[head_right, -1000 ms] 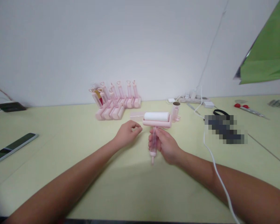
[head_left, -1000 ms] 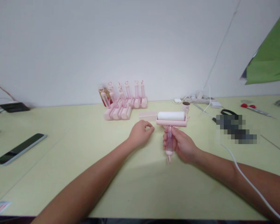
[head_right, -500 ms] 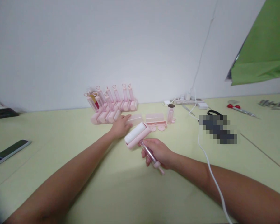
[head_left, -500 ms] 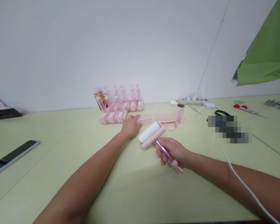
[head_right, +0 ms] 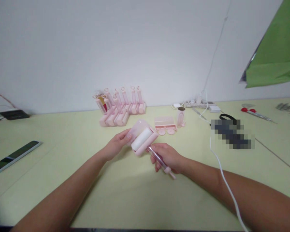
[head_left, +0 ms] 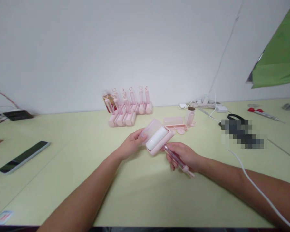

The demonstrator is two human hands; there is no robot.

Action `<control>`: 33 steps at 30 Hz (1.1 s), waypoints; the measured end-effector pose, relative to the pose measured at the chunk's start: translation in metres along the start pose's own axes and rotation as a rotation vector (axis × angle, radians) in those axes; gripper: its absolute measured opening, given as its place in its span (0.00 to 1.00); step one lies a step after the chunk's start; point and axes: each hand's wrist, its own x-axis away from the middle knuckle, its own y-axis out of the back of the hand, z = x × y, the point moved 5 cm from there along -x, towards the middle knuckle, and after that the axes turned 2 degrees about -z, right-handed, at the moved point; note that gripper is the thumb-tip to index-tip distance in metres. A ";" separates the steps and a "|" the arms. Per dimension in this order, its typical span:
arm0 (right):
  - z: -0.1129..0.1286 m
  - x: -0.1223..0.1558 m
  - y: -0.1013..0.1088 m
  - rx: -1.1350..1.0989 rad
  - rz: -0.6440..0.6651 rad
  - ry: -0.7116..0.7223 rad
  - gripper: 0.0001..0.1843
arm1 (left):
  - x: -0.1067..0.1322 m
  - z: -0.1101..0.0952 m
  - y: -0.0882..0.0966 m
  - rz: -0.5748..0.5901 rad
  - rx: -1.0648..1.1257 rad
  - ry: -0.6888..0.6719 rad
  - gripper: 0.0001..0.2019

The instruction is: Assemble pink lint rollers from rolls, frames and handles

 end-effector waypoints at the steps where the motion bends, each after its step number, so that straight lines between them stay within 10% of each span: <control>1: 0.001 0.000 0.000 0.004 -0.007 -0.006 0.19 | 0.000 0.000 -0.002 0.020 0.000 -0.002 0.31; 33: 0.003 0.001 0.001 0.047 -0.015 -0.042 0.20 | -0.002 0.005 -0.007 -0.006 0.011 -0.008 0.30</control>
